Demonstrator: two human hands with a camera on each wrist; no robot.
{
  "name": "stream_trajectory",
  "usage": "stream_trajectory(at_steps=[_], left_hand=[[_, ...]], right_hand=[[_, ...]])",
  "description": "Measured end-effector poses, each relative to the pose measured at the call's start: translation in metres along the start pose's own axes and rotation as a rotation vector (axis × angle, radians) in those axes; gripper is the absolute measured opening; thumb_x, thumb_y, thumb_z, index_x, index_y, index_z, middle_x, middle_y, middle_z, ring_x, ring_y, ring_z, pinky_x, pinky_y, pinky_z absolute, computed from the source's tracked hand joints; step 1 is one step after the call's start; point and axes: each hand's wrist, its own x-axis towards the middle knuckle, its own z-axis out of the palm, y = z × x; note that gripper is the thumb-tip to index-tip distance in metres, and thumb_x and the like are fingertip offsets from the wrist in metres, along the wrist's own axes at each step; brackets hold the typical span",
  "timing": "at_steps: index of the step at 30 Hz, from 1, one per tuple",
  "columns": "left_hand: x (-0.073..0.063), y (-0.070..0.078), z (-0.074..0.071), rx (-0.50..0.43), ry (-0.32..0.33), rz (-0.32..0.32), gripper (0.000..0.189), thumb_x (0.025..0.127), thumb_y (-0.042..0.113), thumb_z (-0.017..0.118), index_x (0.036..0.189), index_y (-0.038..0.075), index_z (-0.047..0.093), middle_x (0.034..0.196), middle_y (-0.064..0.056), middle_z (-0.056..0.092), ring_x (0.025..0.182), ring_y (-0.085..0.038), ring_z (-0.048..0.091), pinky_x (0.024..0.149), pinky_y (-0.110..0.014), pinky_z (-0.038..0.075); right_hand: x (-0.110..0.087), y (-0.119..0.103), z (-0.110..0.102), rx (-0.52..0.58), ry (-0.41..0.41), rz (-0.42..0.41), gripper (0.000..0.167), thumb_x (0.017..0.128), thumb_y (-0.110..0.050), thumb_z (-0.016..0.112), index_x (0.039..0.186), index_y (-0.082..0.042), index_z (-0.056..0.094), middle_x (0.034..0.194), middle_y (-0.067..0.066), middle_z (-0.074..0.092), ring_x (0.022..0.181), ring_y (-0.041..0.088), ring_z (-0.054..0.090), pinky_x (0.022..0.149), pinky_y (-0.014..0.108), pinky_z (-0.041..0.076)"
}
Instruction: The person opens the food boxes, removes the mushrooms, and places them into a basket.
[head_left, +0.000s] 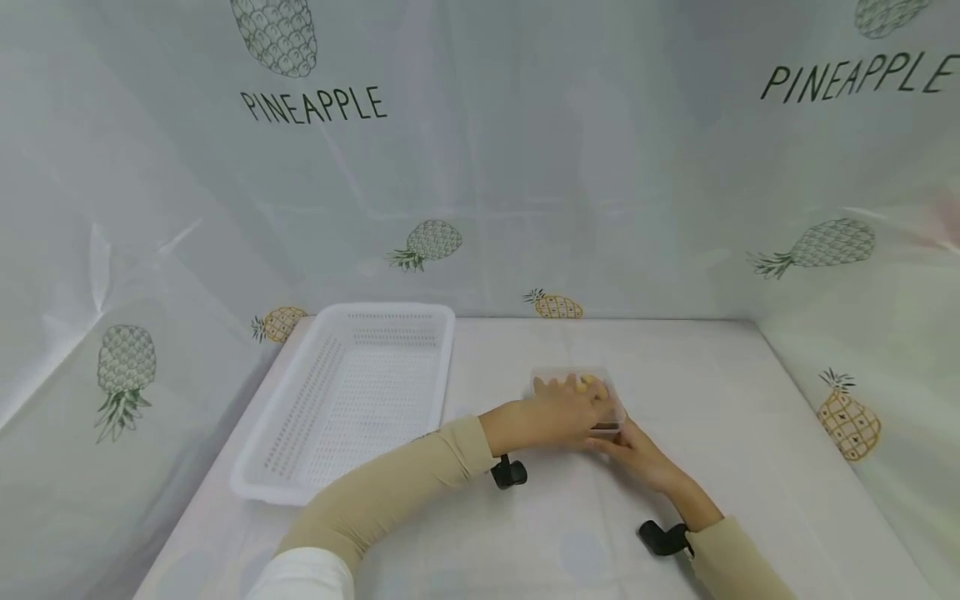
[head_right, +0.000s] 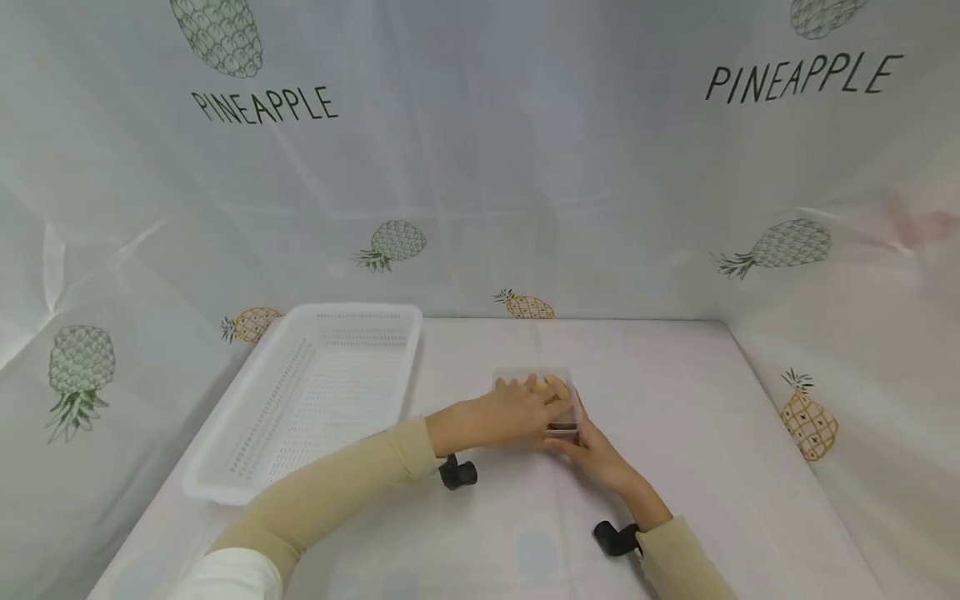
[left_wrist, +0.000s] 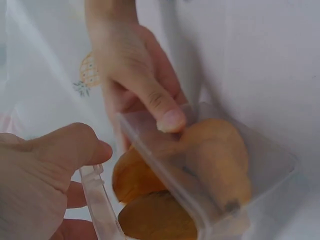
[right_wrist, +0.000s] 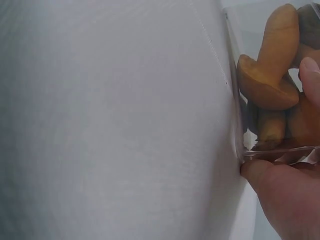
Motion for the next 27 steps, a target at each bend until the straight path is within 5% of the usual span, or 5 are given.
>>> stream_trajectory(at_steps=[7, 11, 15, 18, 27], left_hand=[[0.001, -0.035, -0.014, -0.355, 0.007, 0.168, 0.049, 0.103, 0.023, 0.057, 0.15, 0.014, 0.046, 0.142, 0.001, 0.055, 0.095, -0.013, 0.061, 0.086, -0.021, 0.051], [0.0, -0.053, -0.02, -0.576, -0.016, 0.142, 0.049, 0.105, 0.022, 0.054, 0.153, 0.018, 0.042, 0.145, 0.002, 0.054, 0.114, -0.012, 0.058, 0.097, -0.026, 0.047], [0.002, -0.068, -0.021, -0.699, -0.001, 0.134, 0.047, 0.106, 0.03, 0.051, 0.152, 0.019, 0.044, 0.146, 0.0, 0.052, 0.129, -0.017, 0.052, 0.111, -0.037, 0.038], [0.005, -0.079, -0.019, -0.786, 0.042, 0.139, 0.045, 0.107, 0.032, 0.05, 0.148, 0.015, 0.048, 0.145, -0.001, 0.053, 0.127, -0.019, 0.054, 0.111, -0.037, 0.038], [0.015, -0.105, -0.001, -1.031, 0.236, 0.058, 0.04, 0.104, 0.034, 0.055, 0.133, 0.008, 0.062, 0.124, 0.0, 0.066, 0.114, -0.01, 0.06, 0.099, -0.026, 0.047]], right_hand=[[0.0, -0.004, -0.002, -0.055, 0.002, 0.041, 0.089, 0.098, -0.017, 0.066, 0.162, -0.019, 0.002, 0.145, 0.019, 0.038, 0.082, 0.016, 0.049, 0.063, 0.029, 0.047], [0.0, -0.006, -0.003, -0.091, 0.017, 0.094, 0.098, 0.098, -0.022, 0.066, 0.16, -0.019, -0.009, 0.163, 0.022, 0.006, 0.073, 0.018, 0.043, 0.059, 0.028, 0.042], [0.001, -0.008, -0.002, -0.088, 0.02, 0.09, 0.1, 0.098, -0.021, 0.066, 0.159, -0.015, -0.013, 0.163, 0.025, -0.006, 0.115, 0.039, 0.05, 0.095, 0.045, 0.048], [0.003, -0.007, -0.002, -0.064, 0.017, 0.059, 0.1, 0.098, -0.019, 0.066, 0.16, -0.019, -0.012, 0.164, 0.02, -0.009, 0.147, 0.046, 0.007, 0.112, 0.069, 0.016], [0.005, -0.006, -0.001, -0.053, 0.019, 0.063, 0.099, 0.098, -0.018, 0.066, 0.16, -0.025, -0.01, 0.164, 0.019, -0.008, 0.148, 0.045, -0.002, 0.112, 0.07, 0.004]])
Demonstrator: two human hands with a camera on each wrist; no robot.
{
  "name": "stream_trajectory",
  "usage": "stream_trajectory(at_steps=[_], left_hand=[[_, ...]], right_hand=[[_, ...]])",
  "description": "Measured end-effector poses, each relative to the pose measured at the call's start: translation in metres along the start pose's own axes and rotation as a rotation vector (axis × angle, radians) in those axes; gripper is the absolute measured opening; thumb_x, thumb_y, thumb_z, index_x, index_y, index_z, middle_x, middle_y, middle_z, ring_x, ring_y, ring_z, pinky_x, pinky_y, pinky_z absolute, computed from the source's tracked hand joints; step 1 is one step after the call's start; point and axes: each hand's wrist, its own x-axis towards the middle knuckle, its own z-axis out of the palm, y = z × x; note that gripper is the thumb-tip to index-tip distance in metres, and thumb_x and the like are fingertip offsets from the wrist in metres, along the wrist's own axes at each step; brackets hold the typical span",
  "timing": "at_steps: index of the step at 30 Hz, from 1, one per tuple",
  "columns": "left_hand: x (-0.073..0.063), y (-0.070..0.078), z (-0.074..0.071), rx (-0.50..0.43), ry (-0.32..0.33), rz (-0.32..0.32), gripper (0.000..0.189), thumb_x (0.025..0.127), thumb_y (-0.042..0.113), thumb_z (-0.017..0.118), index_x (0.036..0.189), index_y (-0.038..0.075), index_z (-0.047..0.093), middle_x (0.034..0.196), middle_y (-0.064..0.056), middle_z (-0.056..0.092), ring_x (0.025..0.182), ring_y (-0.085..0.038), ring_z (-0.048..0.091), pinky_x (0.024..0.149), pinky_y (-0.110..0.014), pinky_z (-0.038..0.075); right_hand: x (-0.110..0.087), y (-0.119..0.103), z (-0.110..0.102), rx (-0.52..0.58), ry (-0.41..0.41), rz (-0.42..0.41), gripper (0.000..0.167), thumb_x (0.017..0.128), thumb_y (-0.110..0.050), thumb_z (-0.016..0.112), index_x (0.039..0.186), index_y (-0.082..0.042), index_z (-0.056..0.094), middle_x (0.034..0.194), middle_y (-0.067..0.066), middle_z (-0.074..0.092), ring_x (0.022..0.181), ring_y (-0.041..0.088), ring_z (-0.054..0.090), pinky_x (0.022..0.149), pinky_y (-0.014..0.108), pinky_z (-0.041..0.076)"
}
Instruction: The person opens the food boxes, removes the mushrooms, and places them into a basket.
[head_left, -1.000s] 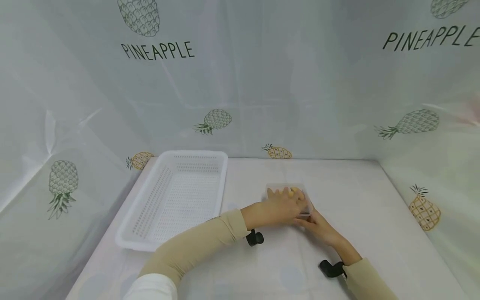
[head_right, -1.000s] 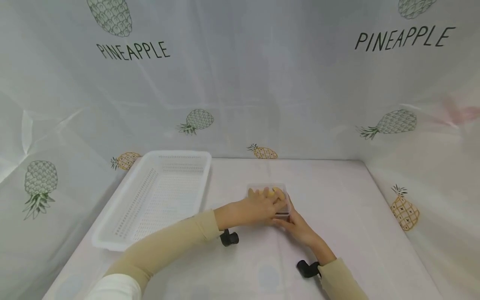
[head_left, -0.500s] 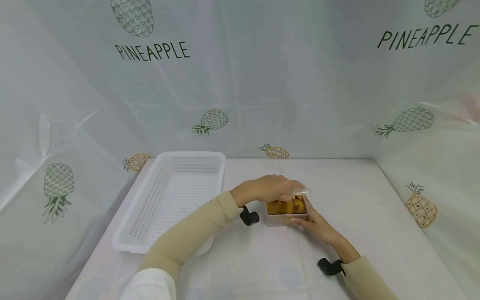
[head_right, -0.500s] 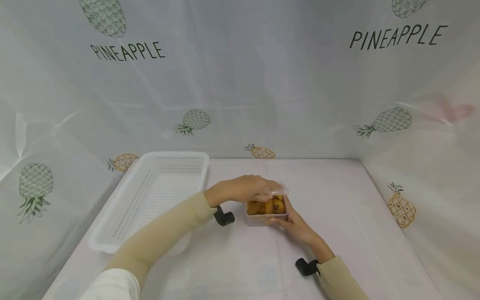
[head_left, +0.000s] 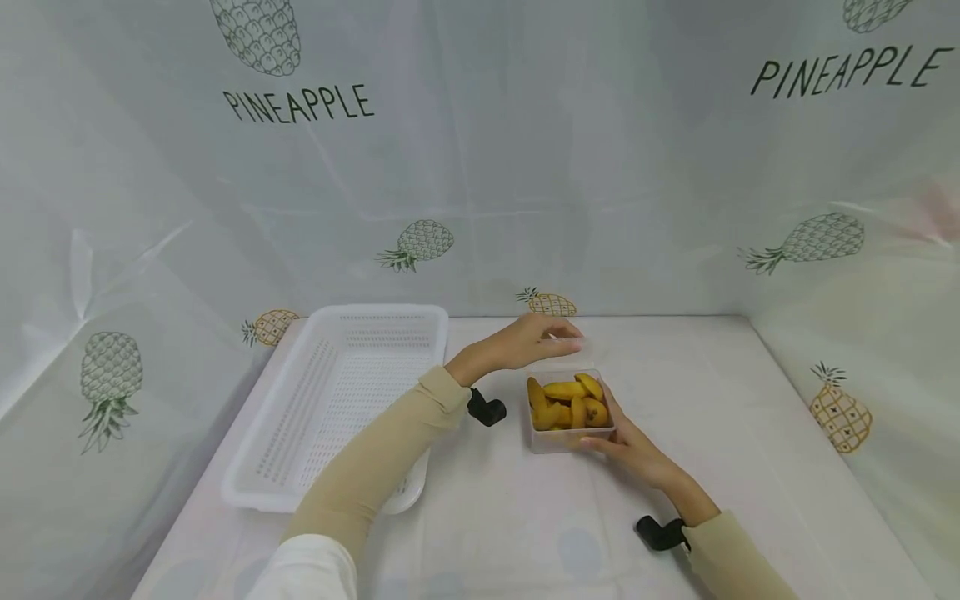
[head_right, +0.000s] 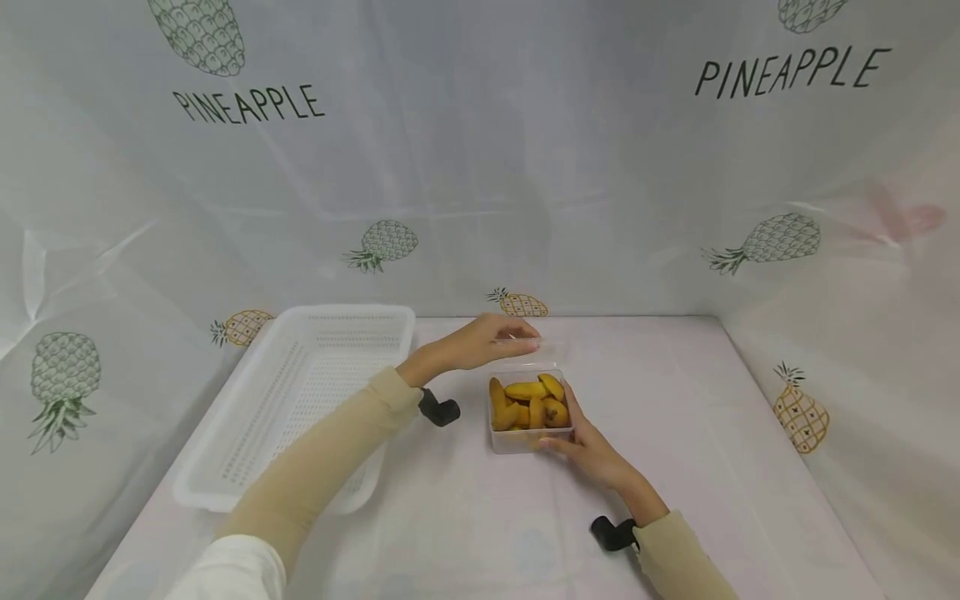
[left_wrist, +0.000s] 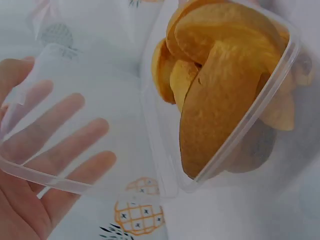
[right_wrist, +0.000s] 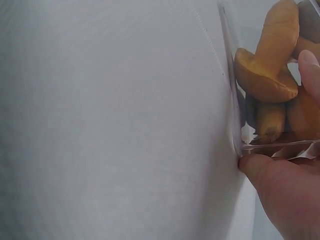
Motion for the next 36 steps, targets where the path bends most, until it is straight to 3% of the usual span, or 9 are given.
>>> stream_trajectory(at_steps=[6, 12, 19, 25, 32, 36], left_hand=[[0.003, -0.019, -0.003, -0.287, 0.115, -0.068, 0.033, 0.103, 0.028, 0.059, 0.129, 0.008, 0.063, 0.114, -0.001, 0.069, 0.102, -0.02, 0.069, 0.083, -0.033, 0.058], [0.007, -0.039, -0.003, -0.464, 0.224, -0.098, 0.033, 0.104, 0.023, 0.057, 0.13, 0.002, 0.061, 0.119, -0.011, 0.069, 0.1, -0.025, 0.07, 0.082, -0.036, 0.059], [0.011, -0.052, 0.0, -0.656, 0.32, -0.235, 0.04, 0.103, 0.028, 0.058, 0.134, 0.003, 0.059, 0.12, -0.01, 0.069, 0.099, -0.022, 0.071, 0.087, -0.042, 0.057], [0.013, -0.061, 0.003, -0.736, 0.381, -0.326, 0.046, 0.104, 0.033, 0.056, 0.139, 0.003, 0.055, 0.123, -0.011, 0.069, 0.101, -0.026, 0.07, 0.092, -0.046, 0.054], [0.017, -0.069, 0.01, -0.768, 0.438, -0.334, 0.044, 0.106, 0.031, 0.052, 0.139, 0.003, 0.055, 0.121, -0.012, 0.069, 0.098, -0.026, 0.072, 0.082, -0.034, 0.059], [0.019, -0.072, 0.014, -0.789, 0.464, -0.351, 0.046, 0.106, 0.032, 0.051, 0.142, 0.002, 0.053, 0.125, -0.016, 0.067, 0.097, -0.027, 0.072, 0.082, -0.034, 0.058]], right_hand=[[-0.002, -0.002, 0.0, -0.015, 0.005, 0.023, 0.099, 0.098, -0.02, 0.066, 0.16, -0.021, -0.011, 0.164, 0.021, -0.009, 0.147, 0.048, -0.003, 0.111, 0.07, 0.004], [-0.005, -0.003, 0.0, -0.015, 0.008, 0.05, 0.1, 0.097, -0.02, 0.068, 0.16, -0.018, -0.011, 0.163, 0.023, -0.01, 0.147, 0.048, -0.005, 0.111, 0.07, 0.006], [-0.004, 0.0, 0.001, -0.017, 0.018, 0.059, 0.1, 0.097, -0.023, 0.067, 0.16, -0.02, -0.011, 0.164, 0.02, -0.009, 0.148, 0.046, -0.004, 0.112, 0.069, 0.007], [-0.001, 0.0, 0.002, -0.005, 0.018, 0.032, 0.1, 0.097, -0.021, 0.068, 0.16, -0.022, -0.01, 0.164, 0.019, -0.007, 0.148, 0.045, -0.002, 0.113, 0.068, 0.008], [0.001, 0.002, 0.001, 0.029, 0.01, 0.024, 0.1, 0.097, -0.019, 0.067, 0.16, -0.025, -0.009, 0.165, 0.017, -0.008, 0.149, 0.042, -0.002, 0.114, 0.064, 0.008], [0.0, 0.003, 0.001, 0.029, 0.011, 0.029, 0.099, 0.097, -0.019, 0.067, 0.16, -0.024, -0.009, 0.165, 0.018, -0.009, 0.149, 0.043, -0.004, 0.114, 0.066, 0.005]])
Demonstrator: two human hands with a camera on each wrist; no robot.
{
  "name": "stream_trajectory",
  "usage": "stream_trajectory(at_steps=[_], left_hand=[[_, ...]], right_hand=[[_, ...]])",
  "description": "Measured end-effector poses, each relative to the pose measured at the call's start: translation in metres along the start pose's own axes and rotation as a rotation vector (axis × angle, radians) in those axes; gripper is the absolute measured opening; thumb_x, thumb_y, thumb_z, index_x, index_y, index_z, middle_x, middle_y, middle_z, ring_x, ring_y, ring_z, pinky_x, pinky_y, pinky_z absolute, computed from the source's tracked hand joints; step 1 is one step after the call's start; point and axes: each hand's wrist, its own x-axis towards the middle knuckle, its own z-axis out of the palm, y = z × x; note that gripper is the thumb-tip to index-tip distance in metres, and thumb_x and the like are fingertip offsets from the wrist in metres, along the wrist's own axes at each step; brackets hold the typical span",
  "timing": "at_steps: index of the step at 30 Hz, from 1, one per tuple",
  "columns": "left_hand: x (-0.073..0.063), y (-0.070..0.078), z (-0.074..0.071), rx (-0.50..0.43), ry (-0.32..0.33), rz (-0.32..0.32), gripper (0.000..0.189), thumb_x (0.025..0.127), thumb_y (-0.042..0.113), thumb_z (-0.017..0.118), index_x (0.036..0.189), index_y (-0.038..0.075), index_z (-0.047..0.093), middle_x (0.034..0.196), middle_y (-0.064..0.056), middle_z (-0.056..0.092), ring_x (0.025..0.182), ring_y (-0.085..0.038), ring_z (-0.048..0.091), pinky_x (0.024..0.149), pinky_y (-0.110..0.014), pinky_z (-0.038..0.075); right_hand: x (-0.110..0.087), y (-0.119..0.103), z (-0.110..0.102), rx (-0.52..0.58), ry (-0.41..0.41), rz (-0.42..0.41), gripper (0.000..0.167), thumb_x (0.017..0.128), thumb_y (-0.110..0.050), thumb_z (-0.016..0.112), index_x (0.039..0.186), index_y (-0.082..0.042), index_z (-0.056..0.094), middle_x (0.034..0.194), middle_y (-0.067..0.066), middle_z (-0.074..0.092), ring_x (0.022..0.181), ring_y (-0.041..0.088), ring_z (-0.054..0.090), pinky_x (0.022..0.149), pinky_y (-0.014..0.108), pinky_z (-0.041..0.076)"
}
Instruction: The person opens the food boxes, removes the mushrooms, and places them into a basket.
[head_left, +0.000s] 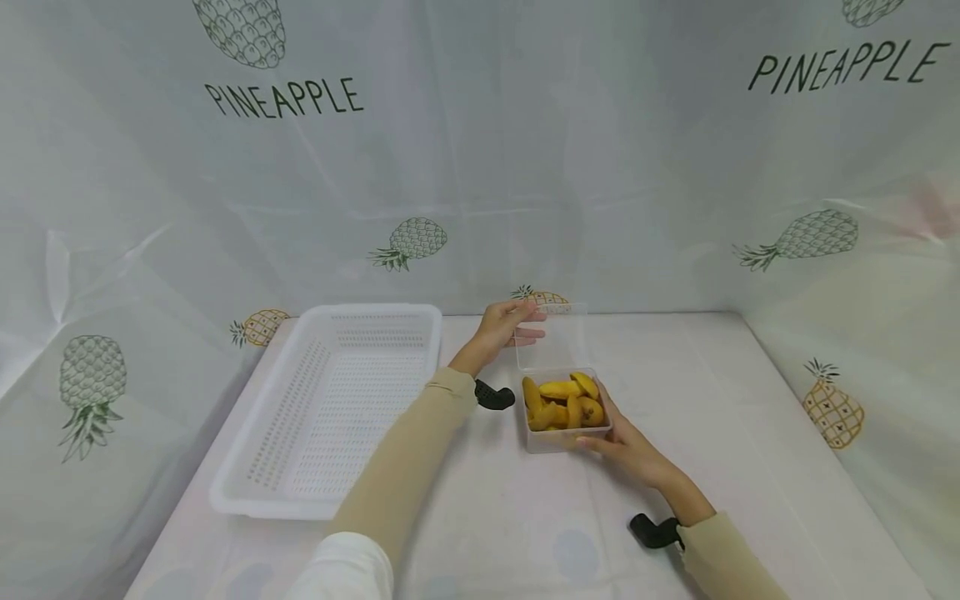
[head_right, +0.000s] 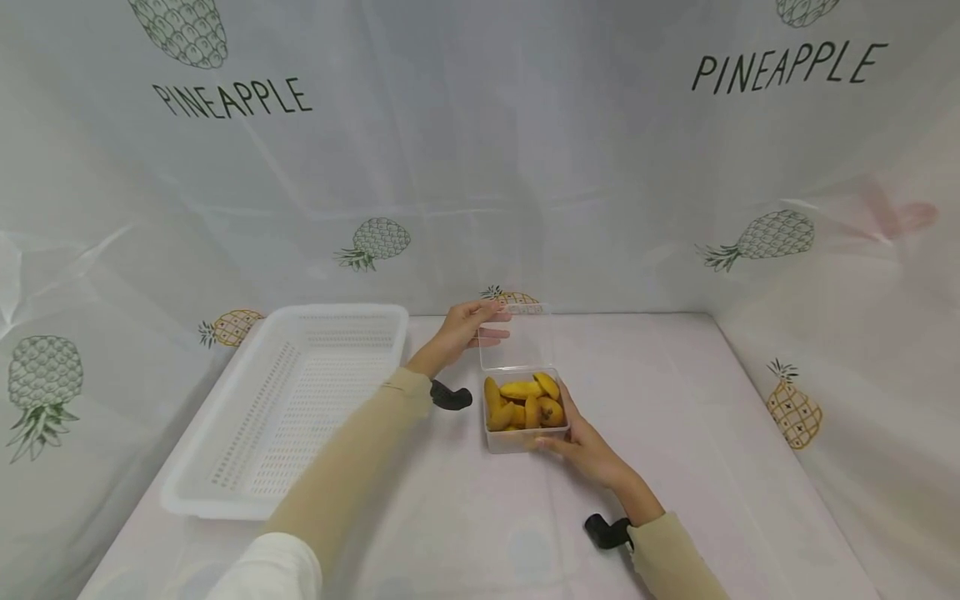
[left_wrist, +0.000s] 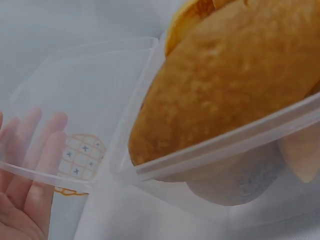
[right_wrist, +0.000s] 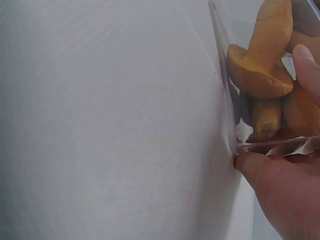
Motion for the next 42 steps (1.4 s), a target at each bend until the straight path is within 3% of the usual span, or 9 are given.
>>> stream_trajectory(at_steps=[6, 10, 12, 19, 25, 34, 38, 42], left_hand=[[0.003, -0.009, 0.0, -0.034, 0.039, -0.074, 0.054, 0.104, 0.037, 0.053, 0.146, 0.002, 0.048, 0.129, -0.017, 0.064, 0.1, -0.03, 0.071, 0.083, -0.037, 0.057], [0.004, -0.016, -0.003, -0.035, 0.051, -0.112, 0.056, 0.106, 0.038, 0.049, 0.148, 0.0, 0.044, 0.129, -0.021, 0.063, 0.105, -0.036, 0.067, 0.064, -0.023, 0.058], [0.004, -0.019, -0.004, -0.058, 0.049, -0.139, 0.054, 0.107, 0.037, 0.046, 0.147, 0.001, 0.045, 0.129, -0.021, 0.063, 0.106, -0.037, 0.066, 0.061, -0.02, 0.056], [0.004, -0.025, -0.009, -0.203, 0.033, -0.261, 0.051, 0.106, 0.038, 0.049, 0.145, 0.006, 0.05, 0.126, -0.017, 0.066, 0.095, -0.034, 0.072, 0.085, -0.039, 0.058], [0.005, -0.029, -0.009, -0.204, 0.014, -0.324, 0.051, 0.107, 0.039, 0.044, 0.147, 0.008, 0.048, 0.127, -0.016, 0.066, 0.095, -0.031, 0.072, 0.081, -0.035, 0.059], [0.001, -0.034, -0.007, -0.129, 0.042, -0.416, 0.052, 0.106, 0.04, 0.045, 0.146, 0.006, 0.049, 0.123, -0.016, 0.068, 0.097, -0.028, 0.072, 0.081, -0.032, 0.058], [0.001, -0.037, -0.009, -0.055, 0.033, -0.448, 0.052, 0.107, 0.041, 0.045, 0.144, 0.005, 0.051, 0.118, -0.015, 0.07, 0.076, -0.015, 0.072, 0.064, -0.02, 0.056], [-0.002, -0.038, -0.01, -0.005, 0.032, -0.466, 0.053, 0.106, 0.041, 0.048, 0.142, 0.003, 0.054, 0.113, -0.016, 0.072, 0.047, -0.005, 0.044, 0.044, -0.015, 0.037]], right_hand=[[-0.001, -0.001, 0.0, 0.007, -0.005, -0.008, 0.1, 0.097, -0.019, 0.068, 0.16, -0.023, -0.009, 0.165, 0.018, -0.008, 0.148, 0.044, -0.003, 0.114, 0.066, 0.006], [-0.001, -0.001, 0.001, 0.002, -0.002, -0.009, 0.1, 0.097, -0.018, 0.067, 0.16, -0.023, -0.009, 0.165, 0.018, -0.009, 0.148, 0.044, -0.003, 0.114, 0.066, 0.006], [-0.002, 0.0, 0.002, -0.005, 0.0, -0.005, 0.099, 0.098, -0.018, 0.067, 0.16, -0.022, -0.01, 0.164, 0.019, -0.009, 0.148, 0.044, -0.004, 0.114, 0.066, 0.005], [-0.002, 0.001, 0.002, -0.014, 0.006, 0.002, 0.099, 0.098, -0.02, 0.067, 0.16, -0.021, -0.009, 0.164, 0.019, -0.009, 0.148, 0.043, -0.005, 0.114, 0.066, 0.004], [-0.002, 0.001, 0.001, 0.003, 0.006, -0.012, 0.099, 0.097, -0.018, 0.067, 0.16, -0.024, -0.009, 0.165, 0.017, -0.008, 0.149, 0.041, -0.002, 0.114, 0.065, 0.007], [0.0, 0.0, 0.0, -0.012, 0.003, -0.013, 0.1, 0.097, -0.02, 0.068, 0.16, -0.024, -0.009, 0.165, 0.014, -0.008, 0.148, 0.039, 0.001, 0.111, 0.061, 0.024], [-0.001, 0.001, -0.001, -0.025, 0.009, 0.004, 0.099, 0.097, -0.023, 0.068, 0.161, -0.024, -0.008, 0.165, 0.014, -0.008, 0.148, 0.039, 0.002, 0.109, 0.059, 0.029], [-0.001, 0.001, -0.002, -0.015, 0.008, 0.001, 0.099, 0.097, -0.022, 0.068, 0.161, -0.022, -0.008, 0.165, 0.014, -0.008, 0.148, 0.039, 0.0, 0.111, 0.059, 0.026]])
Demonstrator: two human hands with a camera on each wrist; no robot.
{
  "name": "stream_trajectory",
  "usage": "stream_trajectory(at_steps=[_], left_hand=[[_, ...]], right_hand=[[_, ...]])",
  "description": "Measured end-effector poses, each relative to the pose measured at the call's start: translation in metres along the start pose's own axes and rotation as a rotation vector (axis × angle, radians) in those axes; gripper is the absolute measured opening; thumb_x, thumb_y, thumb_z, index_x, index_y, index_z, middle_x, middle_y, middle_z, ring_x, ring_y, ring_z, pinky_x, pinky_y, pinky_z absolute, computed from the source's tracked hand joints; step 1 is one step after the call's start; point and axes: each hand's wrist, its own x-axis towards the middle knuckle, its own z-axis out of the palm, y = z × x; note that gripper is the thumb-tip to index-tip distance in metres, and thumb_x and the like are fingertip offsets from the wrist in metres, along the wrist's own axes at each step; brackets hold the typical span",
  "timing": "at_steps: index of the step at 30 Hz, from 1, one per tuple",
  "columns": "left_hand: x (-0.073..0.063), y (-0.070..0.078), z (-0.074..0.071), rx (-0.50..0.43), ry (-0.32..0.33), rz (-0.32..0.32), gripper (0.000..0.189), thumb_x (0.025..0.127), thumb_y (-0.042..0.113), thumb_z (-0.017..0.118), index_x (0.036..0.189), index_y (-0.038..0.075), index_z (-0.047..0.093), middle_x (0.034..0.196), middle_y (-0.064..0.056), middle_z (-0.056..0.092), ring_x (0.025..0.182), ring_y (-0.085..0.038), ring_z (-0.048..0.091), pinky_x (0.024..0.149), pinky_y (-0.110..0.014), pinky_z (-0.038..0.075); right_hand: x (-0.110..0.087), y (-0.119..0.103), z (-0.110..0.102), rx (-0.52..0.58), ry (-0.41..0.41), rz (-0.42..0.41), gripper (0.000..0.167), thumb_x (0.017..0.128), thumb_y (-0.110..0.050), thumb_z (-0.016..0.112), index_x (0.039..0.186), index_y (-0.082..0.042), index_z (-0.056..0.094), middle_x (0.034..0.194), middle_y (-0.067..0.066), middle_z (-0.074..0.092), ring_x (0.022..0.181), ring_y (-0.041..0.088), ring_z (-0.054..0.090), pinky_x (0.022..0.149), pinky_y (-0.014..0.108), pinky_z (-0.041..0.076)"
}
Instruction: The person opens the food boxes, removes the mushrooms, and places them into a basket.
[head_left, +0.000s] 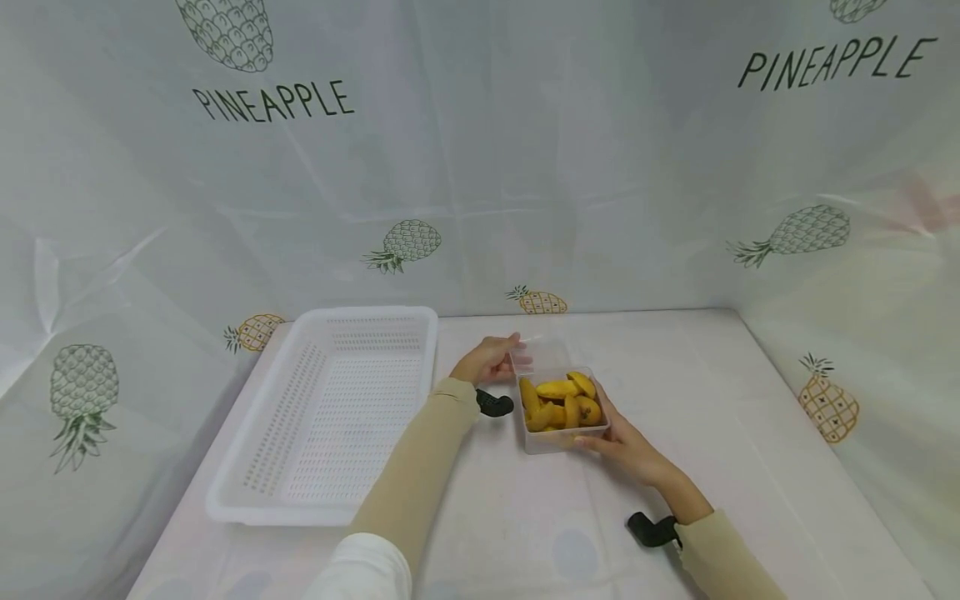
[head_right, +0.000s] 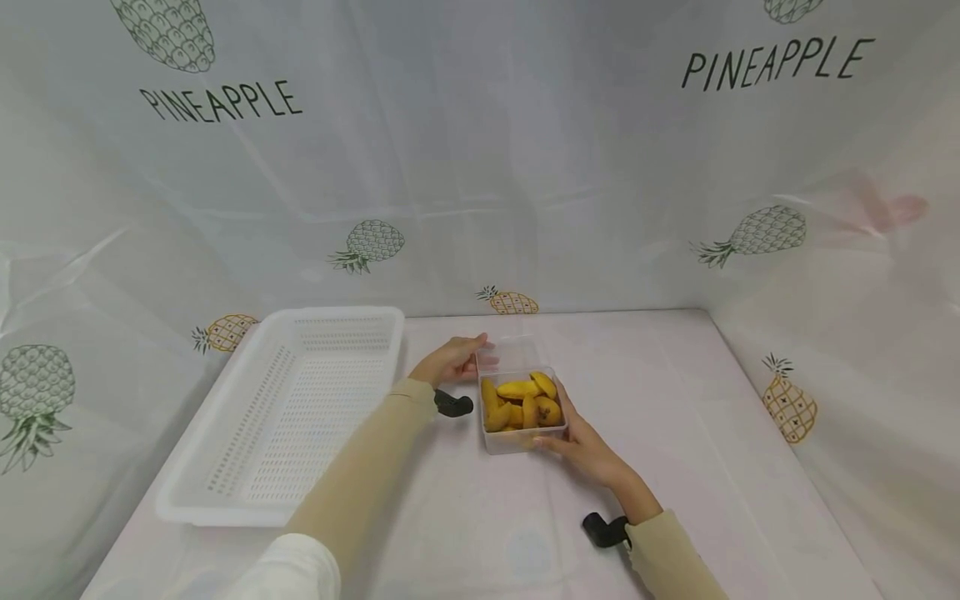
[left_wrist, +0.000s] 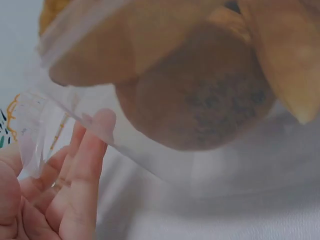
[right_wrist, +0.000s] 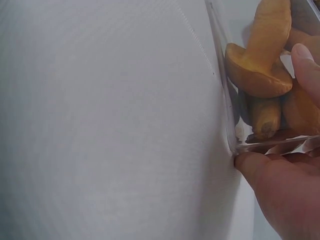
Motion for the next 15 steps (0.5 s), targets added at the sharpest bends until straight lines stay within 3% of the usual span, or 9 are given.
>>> stream_trajectory(at_steps=[2, 3, 6, 10, 15], left_hand=[[-0.002, -0.001, 0.0, 0.011, 0.007, -0.005, 0.052, 0.105, 0.041, 0.048, 0.141, 0.004, 0.055, 0.112, -0.015, 0.072, 0.045, -0.005, 0.033, 0.043, -0.015, 0.034], [-0.002, -0.001, 0.0, 0.015, 0.012, -0.009, 0.052, 0.105, 0.041, 0.048, 0.141, 0.005, 0.055, 0.112, -0.015, 0.072, 0.045, -0.006, 0.034, 0.044, -0.015, 0.035], [-0.001, 0.001, 0.0, 0.036, 0.025, -0.011, 0.051, 0.105, 0.044, 0.048, 0.14, 0.007, 0.057, 0.112, -0.011, 0.073, 0.051, -0.008, 0.051, 0.05, -0.017, 0.047], [0.001, 0.006, 0.0, 0.052, 0.042, 0.011, 0.051, 0.103, 0.047, 0.049, 0.139, 0.012, 0.058, 0.115, -0.007, 0.072, 0.079, -0.017, 0.07, 0.068, -0.025, 0.058], [0.001, 0.013, -0.006, 0.056, -0.002, 0.058, 0.054, 0.103, 0.048, 0.05, 0.145, 0.015, 0.052, 0.126, -0.006, 0.067, 0.102, -0.02, 0.069, 0.081, -0.028, 0.057]], right_hand=[[0.0, 0.0, 0.0, -0.002, -0.001, 0.001, 0.099, 0.097, -0.022, 0.067, 0.161, -0.022, -0.008, 0.165, 0.014, -0.009, 0.148, 0.04, 0.004, 0.108, 0.058, 0.032], [0.0, 0.0, 0.001, -0.006, 0.0, 0.0, 0.098, 0.097, -0.021, 0.067, 0.161, -0.022, -0.008, 0.165, 0.014, -0.008, 0.148, 0.04, 0.004, 0.107, 0.058, 0.034], [-0.001, -0.001, 0.001, -0.012, 0.002, 0.009, 0.098, 0.097, -0.022, 0.067, 0.161, -0.023, -0.008, 0.165, 0.015, -0.007, 0.148, 0.042, 0.005, 0.11, 0.059, 0.03], [-0.001, -0.001, 0.001, 0.001, 0.005, 0.015, 0.099, 0.097, -0.022, 0.068, 0.161, -0.024, -0.008, 0.165, 0.017, -0.006, 0.149, 0.043, -0.001, 0.114, 0.066, 0.007], [-0.001, -0.001, 0.001, -0.004, 0.006, 0.018, 0.099, 0.097, -0.022, 0.068, 0.161, -0.023, -0.008, 0.165, 0.018, -0.006, 0.149, 0.043, -0.002, 0.114, 0.066, 0.006]])
